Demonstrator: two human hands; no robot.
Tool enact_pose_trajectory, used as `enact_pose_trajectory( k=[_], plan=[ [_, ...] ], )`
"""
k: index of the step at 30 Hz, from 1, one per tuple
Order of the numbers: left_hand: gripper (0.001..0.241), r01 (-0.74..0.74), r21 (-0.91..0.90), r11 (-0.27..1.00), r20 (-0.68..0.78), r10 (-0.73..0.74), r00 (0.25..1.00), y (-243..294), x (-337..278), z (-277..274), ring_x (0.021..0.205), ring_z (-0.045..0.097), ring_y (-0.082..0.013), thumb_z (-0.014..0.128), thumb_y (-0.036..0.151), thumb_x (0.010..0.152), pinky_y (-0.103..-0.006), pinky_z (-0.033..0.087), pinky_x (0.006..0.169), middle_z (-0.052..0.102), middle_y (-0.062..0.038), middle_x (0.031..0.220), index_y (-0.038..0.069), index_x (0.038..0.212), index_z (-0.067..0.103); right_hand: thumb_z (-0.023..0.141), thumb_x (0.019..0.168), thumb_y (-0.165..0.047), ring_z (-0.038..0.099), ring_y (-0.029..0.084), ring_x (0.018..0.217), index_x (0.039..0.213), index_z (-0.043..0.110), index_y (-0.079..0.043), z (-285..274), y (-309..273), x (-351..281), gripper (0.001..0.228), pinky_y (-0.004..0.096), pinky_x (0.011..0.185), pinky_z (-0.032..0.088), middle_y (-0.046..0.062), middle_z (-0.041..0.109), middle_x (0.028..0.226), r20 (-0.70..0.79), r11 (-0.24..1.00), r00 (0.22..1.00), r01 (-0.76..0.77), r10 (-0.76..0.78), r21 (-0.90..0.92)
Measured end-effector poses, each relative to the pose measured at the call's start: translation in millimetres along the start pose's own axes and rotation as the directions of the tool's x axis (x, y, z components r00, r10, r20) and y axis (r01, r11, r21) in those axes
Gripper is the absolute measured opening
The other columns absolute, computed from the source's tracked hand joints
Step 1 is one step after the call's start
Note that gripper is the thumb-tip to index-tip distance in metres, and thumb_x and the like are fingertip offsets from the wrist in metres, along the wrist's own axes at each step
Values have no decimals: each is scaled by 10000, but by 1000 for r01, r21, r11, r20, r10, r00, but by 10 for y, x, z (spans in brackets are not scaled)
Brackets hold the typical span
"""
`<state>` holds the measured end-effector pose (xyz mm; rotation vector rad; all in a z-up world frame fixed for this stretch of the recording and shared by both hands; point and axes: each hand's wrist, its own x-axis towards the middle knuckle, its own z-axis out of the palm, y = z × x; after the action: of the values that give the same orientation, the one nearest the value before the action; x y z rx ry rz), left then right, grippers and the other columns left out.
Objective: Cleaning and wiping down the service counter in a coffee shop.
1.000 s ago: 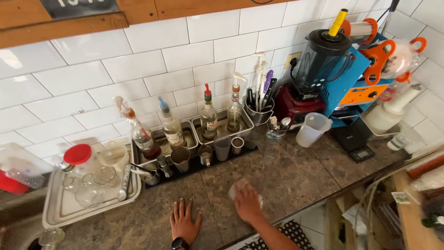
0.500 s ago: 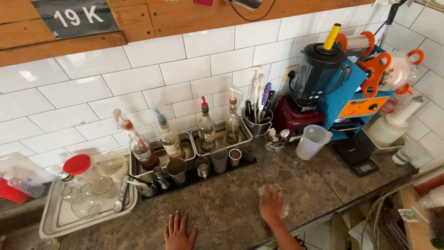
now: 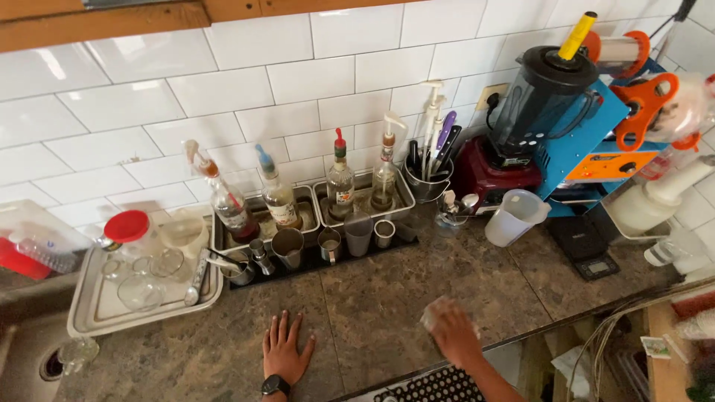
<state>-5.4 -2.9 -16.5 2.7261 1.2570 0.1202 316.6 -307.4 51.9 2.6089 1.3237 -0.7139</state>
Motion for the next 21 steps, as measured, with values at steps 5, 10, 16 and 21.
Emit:
enact_pose_trajectory(
  k=[5,10,16,21],
  plan=[
    [789,-28,92,995,5,27,1000,-27,1,70,1616,136,-280,422,789,928,-518,201,1288,166,38,1741,418,1611,287,331,1074,-508,127,461,1584,1682,142,-220,772,287,1005,699,595,1249,206,136,96,1752,-488,964,831,-224,267,146],
    [783,-24,95,995,26,22,999,-25,-2,89,1617,135,-284,393,797,931,-531,199,1291,170,39,1739,422,1611,286,303,1074,-493,92,413,1580,1660,184,-244,506,-676,536,648,578,1229,118,115,131,1721,-368,998,929,51,-35,32],
    [781,-22,44,999,-43,24,999,-20,2,116,1617,157,-271,455,774,916,-514,208,1282,205,39,1738,396,1592,359,453,1049,-289,284,217,1175,1176,417,-236,-738,-677,-296,142,422,976,267,0,328,1257,-160,959,948,284,-276,26],
    [780,-25,73,997,18,23,1000,-25,0,74,1619,117,-276,404,788,932,-518,173,1295,143,34,1748,415,1609,294,300,1060,-502,93,340,1626,1664,218,-363,630,605,623,625,545,1292,138,57,75,1770,-401,972,886,-226,231,61]
  ],
)
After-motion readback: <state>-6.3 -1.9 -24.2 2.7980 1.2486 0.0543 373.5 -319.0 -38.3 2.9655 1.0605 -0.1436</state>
